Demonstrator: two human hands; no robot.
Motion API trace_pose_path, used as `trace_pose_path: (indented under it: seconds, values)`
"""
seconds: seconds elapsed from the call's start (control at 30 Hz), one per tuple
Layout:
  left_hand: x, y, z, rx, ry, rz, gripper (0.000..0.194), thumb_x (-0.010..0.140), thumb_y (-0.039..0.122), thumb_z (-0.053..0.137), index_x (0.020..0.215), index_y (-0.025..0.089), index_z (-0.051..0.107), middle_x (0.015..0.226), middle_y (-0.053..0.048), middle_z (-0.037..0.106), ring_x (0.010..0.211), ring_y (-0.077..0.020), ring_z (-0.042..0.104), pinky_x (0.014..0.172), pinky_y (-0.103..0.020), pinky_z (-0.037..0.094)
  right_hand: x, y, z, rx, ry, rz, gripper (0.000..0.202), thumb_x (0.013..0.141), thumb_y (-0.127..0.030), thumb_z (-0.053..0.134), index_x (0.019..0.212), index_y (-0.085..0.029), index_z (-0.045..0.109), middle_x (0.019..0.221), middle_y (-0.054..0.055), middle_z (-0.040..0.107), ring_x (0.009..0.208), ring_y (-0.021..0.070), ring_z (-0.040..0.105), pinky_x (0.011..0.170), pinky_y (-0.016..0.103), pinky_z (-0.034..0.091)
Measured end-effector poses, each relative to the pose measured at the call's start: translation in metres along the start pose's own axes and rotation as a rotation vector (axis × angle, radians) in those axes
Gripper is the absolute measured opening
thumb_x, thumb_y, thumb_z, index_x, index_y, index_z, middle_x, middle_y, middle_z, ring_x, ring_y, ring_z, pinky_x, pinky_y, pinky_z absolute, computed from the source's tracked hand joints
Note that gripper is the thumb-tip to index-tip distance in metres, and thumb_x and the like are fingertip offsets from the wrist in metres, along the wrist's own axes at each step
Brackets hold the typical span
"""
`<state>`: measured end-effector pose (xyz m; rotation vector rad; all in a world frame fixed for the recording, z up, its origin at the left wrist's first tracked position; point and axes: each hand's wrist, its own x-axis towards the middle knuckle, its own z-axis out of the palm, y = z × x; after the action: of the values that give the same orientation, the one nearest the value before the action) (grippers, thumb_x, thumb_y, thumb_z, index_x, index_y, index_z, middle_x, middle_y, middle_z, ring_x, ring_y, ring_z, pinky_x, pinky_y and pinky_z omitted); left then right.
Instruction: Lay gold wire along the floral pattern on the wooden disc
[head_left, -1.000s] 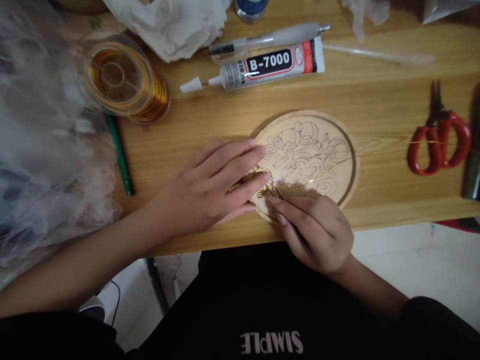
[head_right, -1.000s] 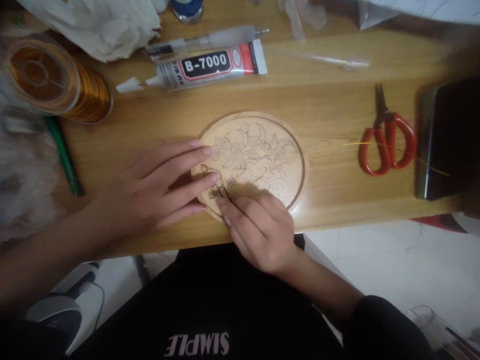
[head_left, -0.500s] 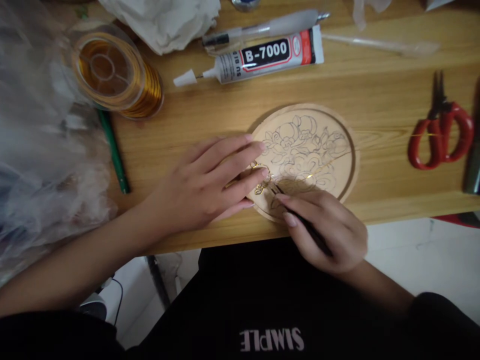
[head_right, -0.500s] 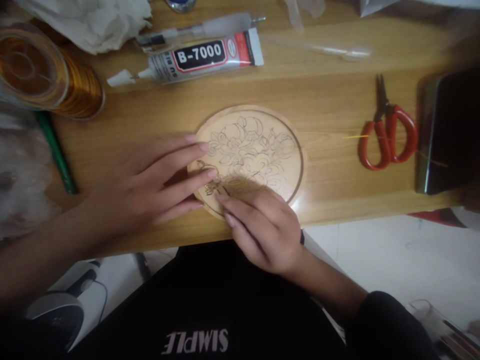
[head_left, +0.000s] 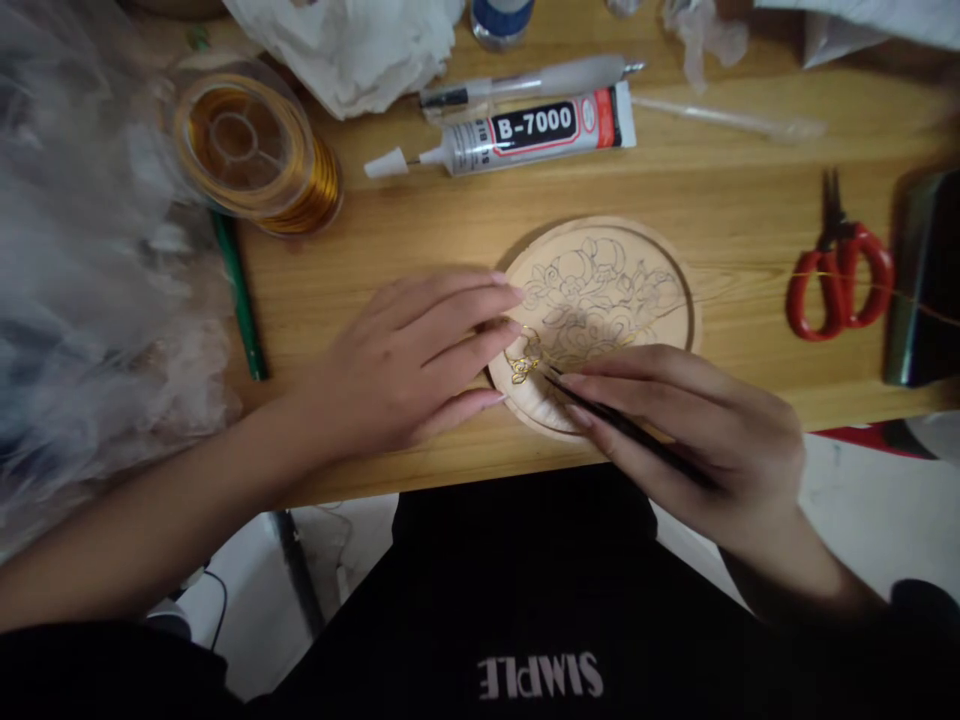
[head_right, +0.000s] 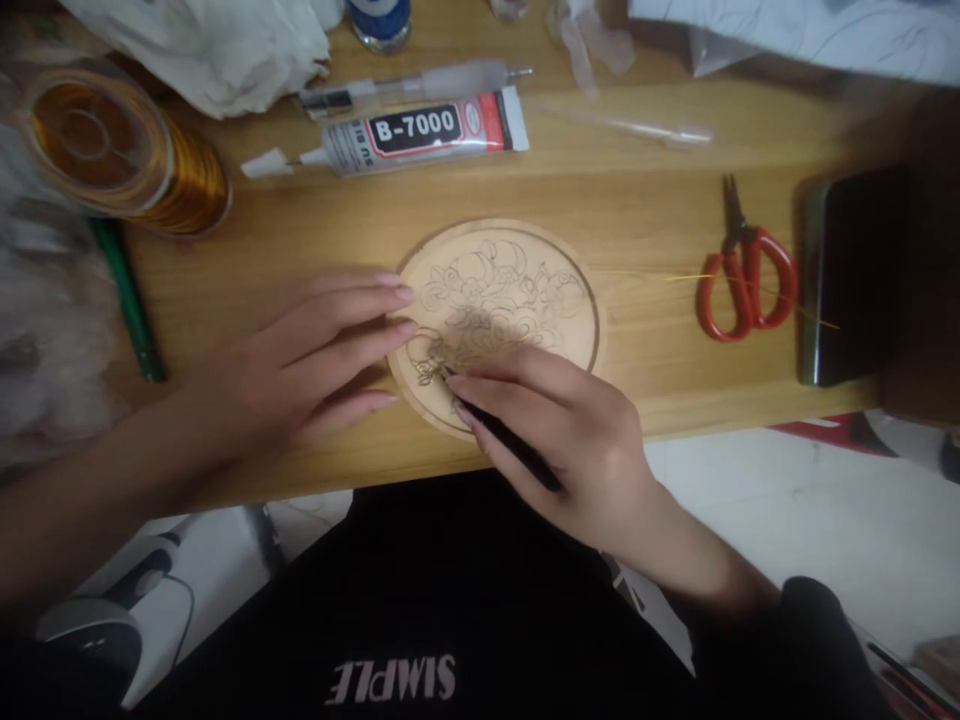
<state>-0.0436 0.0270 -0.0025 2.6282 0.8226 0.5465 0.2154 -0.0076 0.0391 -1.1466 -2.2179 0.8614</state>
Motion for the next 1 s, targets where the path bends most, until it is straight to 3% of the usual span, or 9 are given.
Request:
trace_pose_path:
  seconds: [0.17,0.33,0.57,0.7,0.87,1.0]
  values:
    - [0.0,0.006,-0.006,0.069,0.015,0.155,0.031,0.101,0.032,0.053,0.12,0.009,0.063,0.129,-0.01,0.068,0.129,-0.026,0.059,0.111,-0.041,0.05,0.003,-0.001,0.002,-0.058,-0.004,-0.022,0.024,0.084,-0.006,0.07,0.108,-0.007,0.072,0.105,0.013,0.074,0.098,0.0162,0.072,0.087,0.024,0.06]
    - [0.001,0.011,-0.005,0.165,-0.069,0.159,0.039,0.106,0.036,0.039,0.132,0.012,0.055,0.139,-0.004,0.062,0.136,-0.0187,0.052,0.119,-0.036,0.041,0.005,0.0,0.002,-0.073,0.004,-0.039,0.024,0.084,-0.006,0.071,0.107,-0.008,0.072,0.105,0.012,0.074,0.096,0.016,0.073,0.085,0.024,0.061]
    - [0.002,0.015,-0.004,0.158,-0.154,0.109,0.041,0.105,0.036,0.042,0.132,0.008,0.054,0.14,-0.009,0.06,0.139,-0.0237,0.048,0.118,-0.04,0.041,0.005,0.001,0.002,-0.093,-0.001,-0.041,0.027,0.084,-0.006,0.07,0.11,-0.013,0.072,0.105,0.01,0.075,0.095,0.0178,0.073,0.083,0.028,0.062]
    - [0.003,0.016,-0.003,0.099,-0.15,0.089,0.039,0.105,0.032,0.042,0.134,0.009,0.054,0.141,-0.008,0.06,0.139,-0.0233,0.048,0.119,-0.039,0.04,0.005,0.0,0.002,-0.116,-0.007,-0.023,0.029,0.087,-0.007,0.068,0.113,-0.019,0.071,0.105,0.008,0.074,0.094,0.0181,0.073,0.079,0.03,0.063]
    - [0.003,0.016,-0.002,0.168,-0.086,0.151,0.038,0.103,0.03,0.049,0.13,0.005,0.057,0.136,-0.011,0.064,0.133,-0.0253,0.055,0.119,-0.038,0.042,0.005,-0.001,0.002,-0.14,-0.016,-0.043,0.027,0.086,-0.006,0.068,0.111,-0.015,0.071,0.103,0.01,0.073,0.093,0.0184,0.072,0.078,0.031,0.062]
    - [0.002,0.017,-0.002,0.196,-0.103,0.151,0.041,0.105,0.031,0.045,0.133,0.003,0.053,0.136,-0.012,0.064,0.134,-0.0255,0.055,0.116,-0.039,0.044,0.006,-0.001,0.003,-0.151,-0.01,-0.024,0.025,0.086,-0.007,0.07,0.109,-0.016,0.071,0.1,0.01,0.072,0.088,0.0175,0.07,0.074,0.032,0.06]
